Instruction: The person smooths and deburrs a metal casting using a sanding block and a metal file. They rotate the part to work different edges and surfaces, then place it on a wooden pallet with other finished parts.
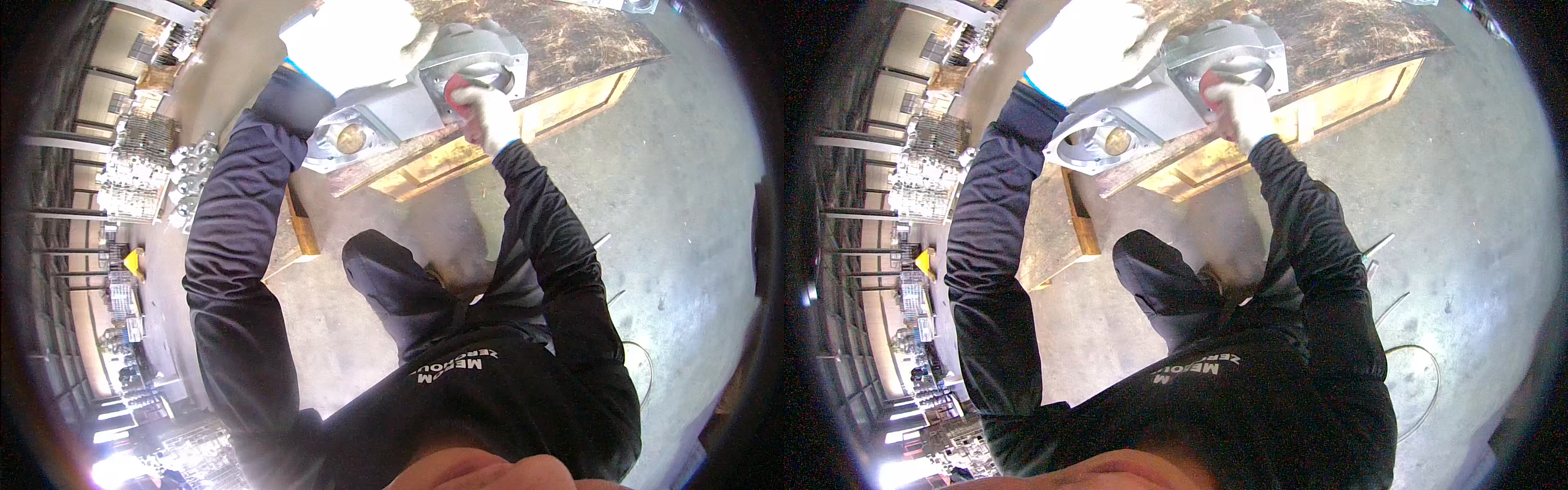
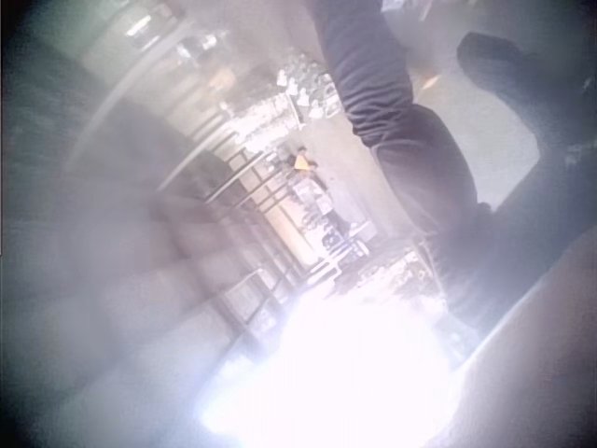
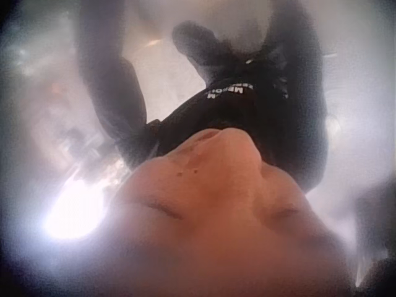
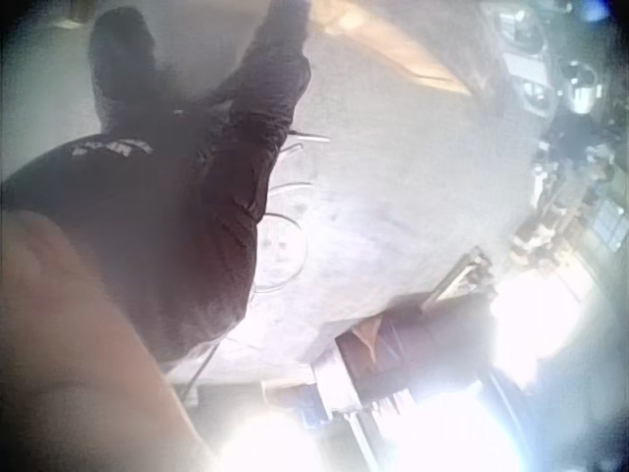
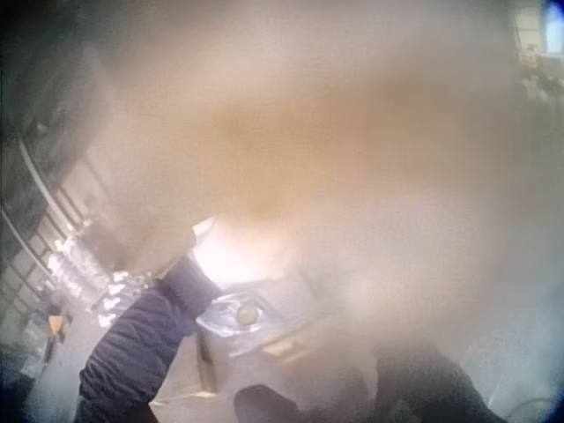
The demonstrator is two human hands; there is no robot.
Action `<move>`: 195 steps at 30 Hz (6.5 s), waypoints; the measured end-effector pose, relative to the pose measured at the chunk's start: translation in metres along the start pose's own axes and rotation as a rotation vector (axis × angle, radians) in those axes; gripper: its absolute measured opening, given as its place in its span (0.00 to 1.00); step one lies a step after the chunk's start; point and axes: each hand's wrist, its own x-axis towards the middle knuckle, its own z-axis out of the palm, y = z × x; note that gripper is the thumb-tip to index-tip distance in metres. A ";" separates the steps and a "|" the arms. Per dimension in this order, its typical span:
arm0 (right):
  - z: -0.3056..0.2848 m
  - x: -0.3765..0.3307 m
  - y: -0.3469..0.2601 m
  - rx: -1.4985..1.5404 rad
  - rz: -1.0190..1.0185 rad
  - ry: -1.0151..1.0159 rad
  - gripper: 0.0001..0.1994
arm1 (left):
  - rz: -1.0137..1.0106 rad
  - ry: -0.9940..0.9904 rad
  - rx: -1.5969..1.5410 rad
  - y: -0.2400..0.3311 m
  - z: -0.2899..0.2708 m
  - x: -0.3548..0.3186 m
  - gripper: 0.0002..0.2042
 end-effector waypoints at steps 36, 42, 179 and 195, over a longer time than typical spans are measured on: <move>-0.028 -0.087 0.043 0.090 -0.297 0.211 0.14 | -0.576 0.546 -2.417 0.238 0.203 0.057 0.25; -0.008 -0.074 -0.073 -0.714 -1.038 0.681 0.19 | -0.668 0.924 -2.769 0.189 0.167 0.058 0.05; 0.061 -0.143 0.057 -0.554 -0.535 0.181 0.12 | -0.958 0.777 -0.320 -0.102 0.048 -0.087 0.23; 0.024 -0.151 -0.084 -1.581 -0.899 -0.328 0.26 | -0.926 0.759 -0.384 -0.093 0.042 -0.069 0.22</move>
